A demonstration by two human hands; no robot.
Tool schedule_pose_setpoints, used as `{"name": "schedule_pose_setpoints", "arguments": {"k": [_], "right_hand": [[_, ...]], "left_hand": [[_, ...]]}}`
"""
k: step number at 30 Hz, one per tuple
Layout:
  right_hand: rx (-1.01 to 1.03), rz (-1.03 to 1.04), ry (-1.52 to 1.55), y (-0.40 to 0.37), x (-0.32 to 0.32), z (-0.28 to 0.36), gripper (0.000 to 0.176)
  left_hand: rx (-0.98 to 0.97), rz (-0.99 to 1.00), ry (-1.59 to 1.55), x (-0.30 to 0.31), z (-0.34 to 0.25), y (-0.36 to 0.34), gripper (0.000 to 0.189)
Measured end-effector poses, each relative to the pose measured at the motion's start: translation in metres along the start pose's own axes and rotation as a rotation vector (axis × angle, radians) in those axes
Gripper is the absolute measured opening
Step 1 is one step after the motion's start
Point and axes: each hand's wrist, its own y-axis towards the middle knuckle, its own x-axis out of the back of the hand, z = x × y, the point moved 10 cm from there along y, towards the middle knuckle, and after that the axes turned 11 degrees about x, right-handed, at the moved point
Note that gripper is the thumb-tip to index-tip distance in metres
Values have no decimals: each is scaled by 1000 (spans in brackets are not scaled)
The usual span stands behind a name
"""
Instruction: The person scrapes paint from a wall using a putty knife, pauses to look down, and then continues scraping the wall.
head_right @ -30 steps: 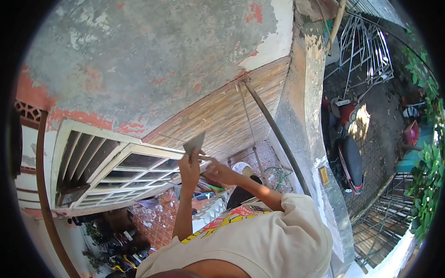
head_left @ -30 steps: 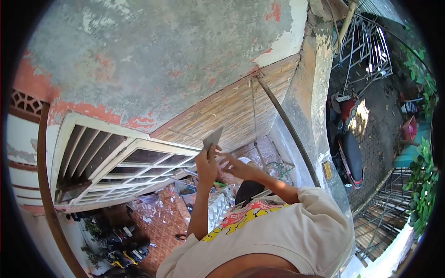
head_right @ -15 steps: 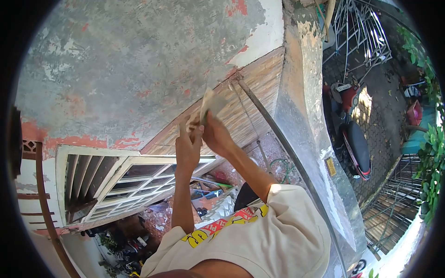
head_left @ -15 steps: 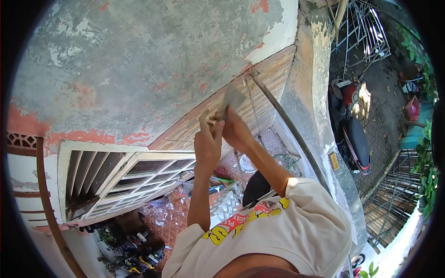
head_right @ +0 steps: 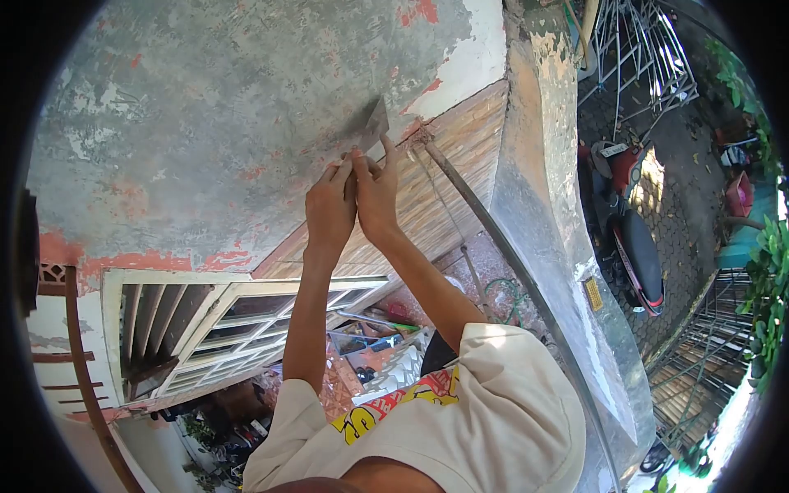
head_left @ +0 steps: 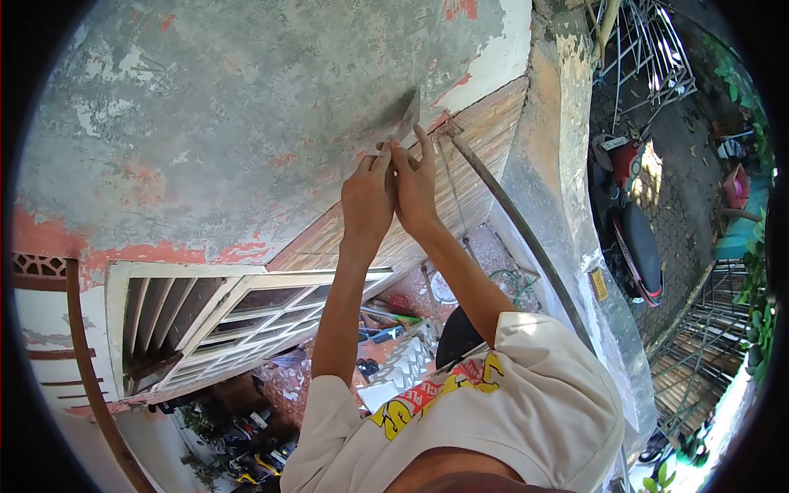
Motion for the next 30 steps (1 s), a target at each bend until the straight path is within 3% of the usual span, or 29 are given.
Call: {"name": "schedule_pose_setpoints", "arguments": {"k": [6,22,30], "right_hand": [[1,-122,-74,30,24,-2,57],[-39,-27,-71,40,22,11,27],[-10,-18,-150,39,24,7,25]], "left_hand": [[39,-11,70,-23,-11,19,36],[75,-56,82,-31,-25,6,45],[59,-53,62,-27,-23,4,44]]}}
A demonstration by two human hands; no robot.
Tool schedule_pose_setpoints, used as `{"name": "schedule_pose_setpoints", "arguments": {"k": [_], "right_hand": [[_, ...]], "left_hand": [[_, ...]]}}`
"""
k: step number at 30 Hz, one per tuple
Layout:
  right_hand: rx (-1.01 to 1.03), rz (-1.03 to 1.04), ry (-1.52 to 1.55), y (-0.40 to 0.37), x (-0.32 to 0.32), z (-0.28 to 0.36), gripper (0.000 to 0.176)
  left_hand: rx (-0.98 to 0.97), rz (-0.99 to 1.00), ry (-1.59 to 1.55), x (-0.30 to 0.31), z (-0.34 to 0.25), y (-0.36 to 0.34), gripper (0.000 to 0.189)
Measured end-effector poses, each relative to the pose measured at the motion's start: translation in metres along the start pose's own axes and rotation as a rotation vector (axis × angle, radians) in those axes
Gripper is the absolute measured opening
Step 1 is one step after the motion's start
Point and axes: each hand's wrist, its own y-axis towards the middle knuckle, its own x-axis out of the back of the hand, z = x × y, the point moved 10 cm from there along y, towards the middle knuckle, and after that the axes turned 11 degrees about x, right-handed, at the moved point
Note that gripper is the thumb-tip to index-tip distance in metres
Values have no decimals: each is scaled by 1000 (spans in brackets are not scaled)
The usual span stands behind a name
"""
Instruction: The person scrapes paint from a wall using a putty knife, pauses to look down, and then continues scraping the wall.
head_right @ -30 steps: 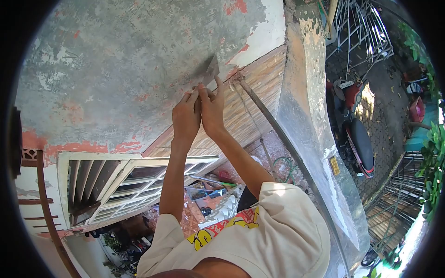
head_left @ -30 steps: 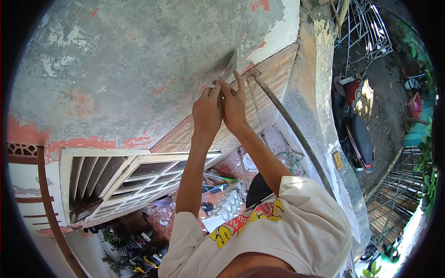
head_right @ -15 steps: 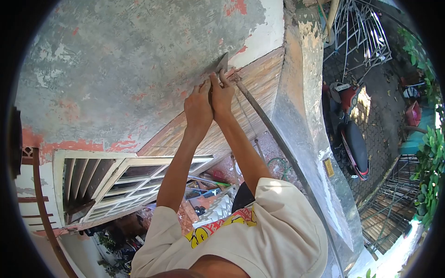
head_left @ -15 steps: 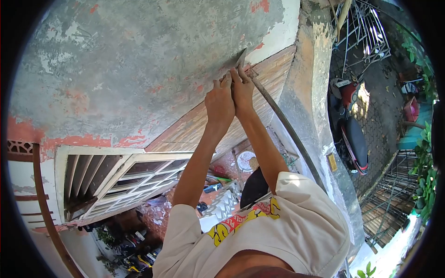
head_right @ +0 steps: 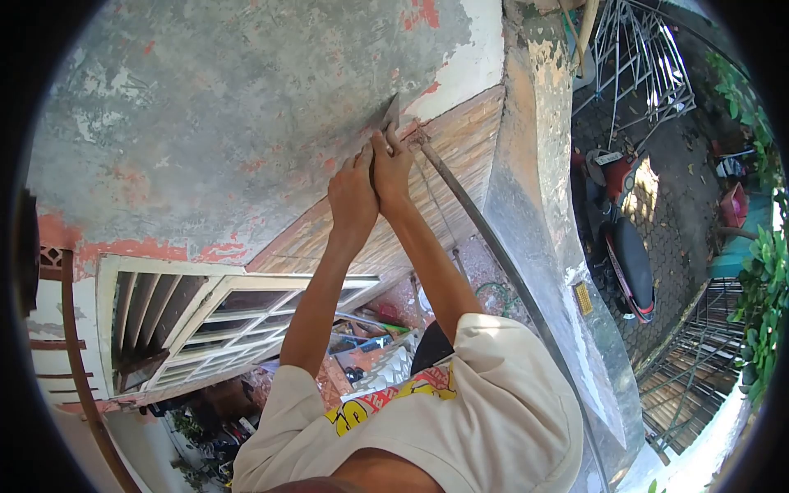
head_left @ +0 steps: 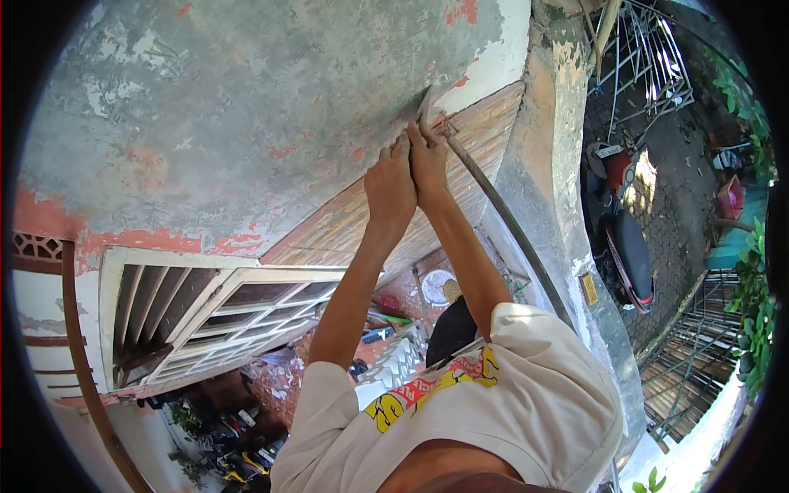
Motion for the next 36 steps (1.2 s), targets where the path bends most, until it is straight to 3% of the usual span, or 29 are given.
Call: {"name": "schedule_pose_setpoints", "arguments": {"k": [4,7,12,18,24,30,33,36], "right_hand": [[108,-35,-36,14,7,1,25],[93,-39,-43,18,12,1,38],[-9,63,26,-2,-11,21,39],[79,-62,-1,19,6,7,43],[-11,-1,48,16,-7,39,26],[59,-53,211,35,-18,38,21],[130,-89,171,36,-12,38,24],[117,-72,226,36,-11,34,41]], "left_hand": [[-2,4,-36,-6,-1,9,44],[-38,5,-21,-13,-3,13,44],[23,-37,4,12,-15,1,41],[-76,-39,-26,-8,-9,19,40],[-118,-71,49,22,-44,22,36],[-158,-13,191,28,-56,52,34],[-187,-56,114,19,-47,52,33],[-159,-34,161,19,-49,46,35]]}}
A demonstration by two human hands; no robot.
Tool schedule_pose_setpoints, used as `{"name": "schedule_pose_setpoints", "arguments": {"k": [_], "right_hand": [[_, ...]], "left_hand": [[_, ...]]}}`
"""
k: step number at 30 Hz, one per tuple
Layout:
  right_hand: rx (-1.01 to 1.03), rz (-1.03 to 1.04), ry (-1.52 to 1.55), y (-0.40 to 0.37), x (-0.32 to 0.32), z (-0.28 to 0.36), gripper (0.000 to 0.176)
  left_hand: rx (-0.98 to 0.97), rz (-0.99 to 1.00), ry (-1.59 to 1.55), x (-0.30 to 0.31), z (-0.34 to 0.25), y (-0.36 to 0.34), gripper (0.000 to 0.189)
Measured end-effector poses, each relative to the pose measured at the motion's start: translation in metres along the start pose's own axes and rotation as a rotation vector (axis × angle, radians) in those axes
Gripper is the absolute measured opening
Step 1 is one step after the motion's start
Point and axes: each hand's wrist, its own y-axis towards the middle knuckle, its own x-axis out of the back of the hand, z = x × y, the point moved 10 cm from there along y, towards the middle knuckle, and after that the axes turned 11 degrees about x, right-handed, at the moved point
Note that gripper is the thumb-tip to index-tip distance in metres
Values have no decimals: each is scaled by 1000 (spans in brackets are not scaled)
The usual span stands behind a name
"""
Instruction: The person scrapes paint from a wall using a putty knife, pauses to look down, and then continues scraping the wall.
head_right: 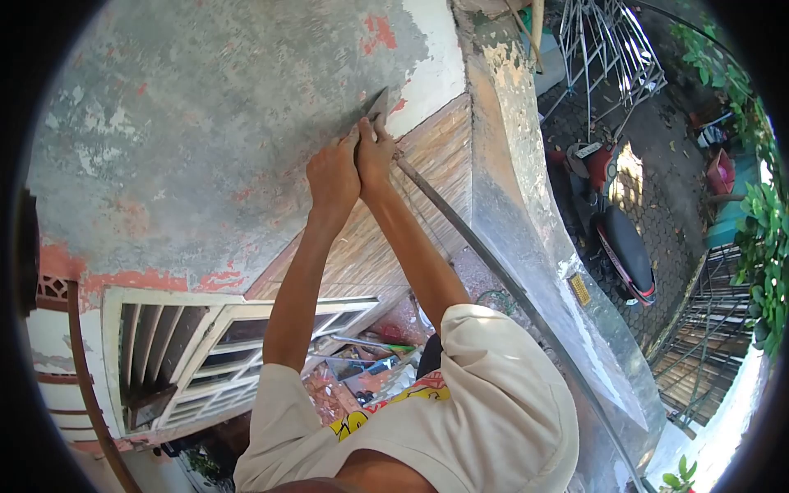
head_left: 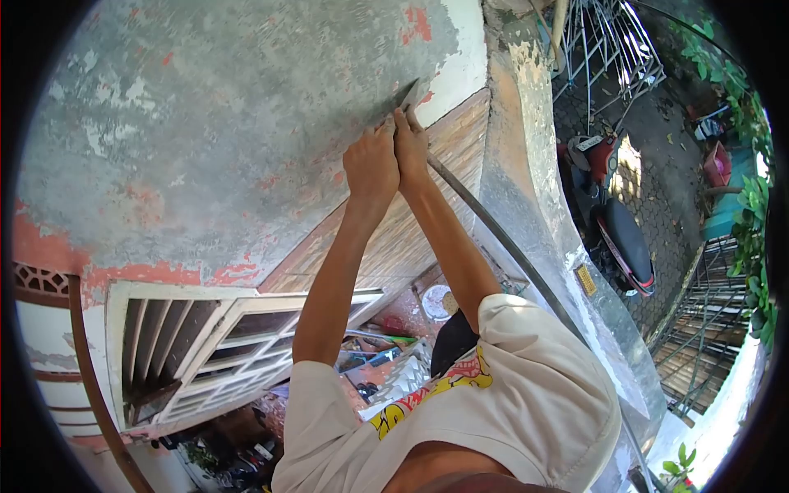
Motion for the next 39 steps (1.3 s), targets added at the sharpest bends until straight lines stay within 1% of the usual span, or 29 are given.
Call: {"name": "schedule_pose_setpoints", "arguments": {"k": [1,3,4,6,7,9,10,12,13,14,15,16,17,18,19,20,22,23,24,27,28,29,31,34,37,38,39], "right_hand": [[-9,-1,3,2,0,1,44],[5,42,-100,10,3,-3,49],[5,62,-157,12,8,-9,51],[57,3,-141,13,21,-18,51],[87,-20,-128,13,21,-16,51],[40,16,-116,4,22,-12,54],[12,33,-112,-9,26,-9,55],[2,223,-334,-56,11,22,63],[46,280,-350,-77,12,24,67],[85,337,-364,-101,14,21,72],[72,376,-454,-125,23,15,76],[49,407,-505,-149,49,-5,77],[-30,384,-506,-175,67,-13,80],[-195,367,-580,-199,93,-25,83],[-354,373,-577,-223,127,-51,73],[-514,375,-579,-246,158,-72,64],[-711,478,-491,-287,176,-71,46],[-811,519,-449,-307,183,-71,40],[-845,520,-462,-317,180,-60,32],[-842,732,-602,-333,196,-57,29],[-834,747,-493,-340,201,-63,28],[-783,861,-538,-342,204,-65,27],[-633,885,-692,-330,170,-32,27],[-638,945,-679,-322,156,-25,25],[-802,769,-438,-322,136,-14,25],[-802,711,-341,-322,129,-9,27],[-831,666,-277,-323,124,-7,29]], "left_hand": [[11,-22,-4,6,-3,1,35],[40,-47,-15,16,-6,-3,35],[28,-26,-33,8,-3,-1,35],[20,3,-63,-18,14,2,35],[-3,-29,-104,-22,15,-5,35],[-57,-105,-183,-20,15,-16,35],[0,-86,-238,-18,18,-26,34],[119,-51,-348,-14,23,-60,34],[72,-165,-468,-11,29,-84,30],[148,-139,-597,-19,41,-111,26],[266,-197,-752,-15,48,-141,21],[429,-138,-853,-40,67,-174,25],[546,-174,-909,-46,74,-205,32],[807,-53,-910,-68,89,-244,37],[852,-83,-1004,-71,89,-271,38],[832,-96,-987,-87,98,-305,38],[926,-12,-977,-82,95,-349,39],[973,37,-978,-81,92,-370,39],[961,56,-951,-89,92,-392,42],[940,29,-922,-65,76,-414,49],[879,-31,-945,-74,77,-427,58],[886,-17,-951,-75,76,-430,62],[869,185,-842,-43,59,-410,69],[799,-58,-1063,-10,56,-394,65],[657,-126,-874,17,51,-385,57],[670,-194,-835,30,51,-383,47],[648,-212,-785,39,49,-380,45]]}}
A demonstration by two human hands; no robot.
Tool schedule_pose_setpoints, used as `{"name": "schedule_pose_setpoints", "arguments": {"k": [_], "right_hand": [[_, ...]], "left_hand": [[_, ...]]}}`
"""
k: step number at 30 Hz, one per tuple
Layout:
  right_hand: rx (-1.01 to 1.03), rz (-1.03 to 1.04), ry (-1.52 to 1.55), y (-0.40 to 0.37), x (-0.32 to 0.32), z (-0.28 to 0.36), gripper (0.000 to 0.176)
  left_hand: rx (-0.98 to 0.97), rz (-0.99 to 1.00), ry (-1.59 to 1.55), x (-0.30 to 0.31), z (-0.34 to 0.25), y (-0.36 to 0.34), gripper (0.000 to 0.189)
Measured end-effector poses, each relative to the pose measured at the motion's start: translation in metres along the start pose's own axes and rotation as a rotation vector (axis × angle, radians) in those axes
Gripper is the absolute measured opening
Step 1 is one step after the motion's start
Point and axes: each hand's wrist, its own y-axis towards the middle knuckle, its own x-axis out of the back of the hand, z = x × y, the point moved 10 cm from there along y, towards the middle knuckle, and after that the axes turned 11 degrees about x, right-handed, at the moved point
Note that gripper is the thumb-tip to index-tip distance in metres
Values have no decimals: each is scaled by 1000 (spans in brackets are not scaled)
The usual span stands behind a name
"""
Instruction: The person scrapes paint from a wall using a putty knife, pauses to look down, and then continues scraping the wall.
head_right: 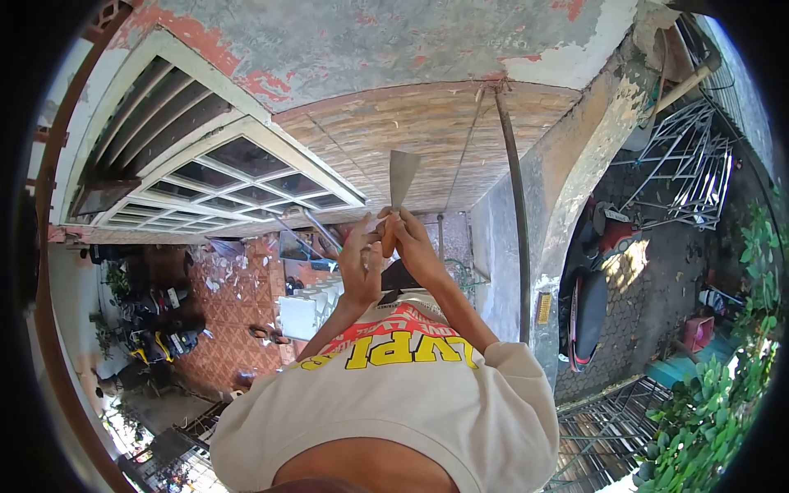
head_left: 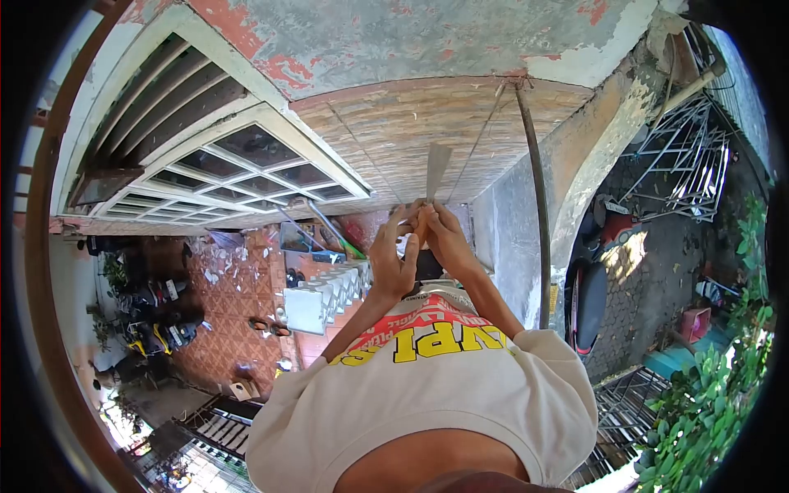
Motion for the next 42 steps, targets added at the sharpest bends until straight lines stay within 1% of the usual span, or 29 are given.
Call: {"name": "schedule_pose_setpoints", "arguments": {"k": [2,3,5,6,7,8,10,13,15,18,22,25,28,32,38,40,42], "right_hand": [[-14,-20,158,-1,-9,8,32],[-32,-40,144,-2,-11,12,31],[-70,-77,116,-5,-16,23,31],[-126,-67,152,-9,-22,24,32],[-182,-56,189,-14,-28,26,32],[-236,-45,226,-17,-34,26,33],[-238,-94,241,-19,-40,25,33],[-266,-133,237,-22,-45,17,34],[-278,-107,213,-23,-48,10,33],[-291,-186,119,-27,-40,2,33],[-303,-180,98,-28,-36,-6,34],[-277,-179,80,-27,-36,-9,34],[-235,-173,70,-27,-35,-15,34],[-211,-172,33,-29,-35,-16,34],[-225,-167,30,-30,-36,-18,37],[-230,-160,11,-29,-36,-17,38],[-231,-142,-40,-28,-34,-16,39]], "left_hand": [[-67,-44,82,9,-14,3,42],[-145,-102,102,16,-25,3,36],[-210,-177,72,22,-28,14,35],[-239,-216,59,26,-30,15,35],[14,-102,-114,20,-8,23,34],[78,-83,-206,16,-4,28,36],[209,-38,-391,5,6,45,41],[165,56,-300,-6,8,60,49],[170,64,-339,-13,13,62,50],[198,86,-399,-19,17,60,51],[181,102,-391,-20,22,59,50],[213,110,-407,-16,13,57,50],[179,92,-348,-13,13,59,48],[266,121,-296,-13,19,55,47],[307,150,-397,-18,32,52,47],[336,176,-413,-19,27,52,47],[220,121,-352,-18,26,55,48]]}}
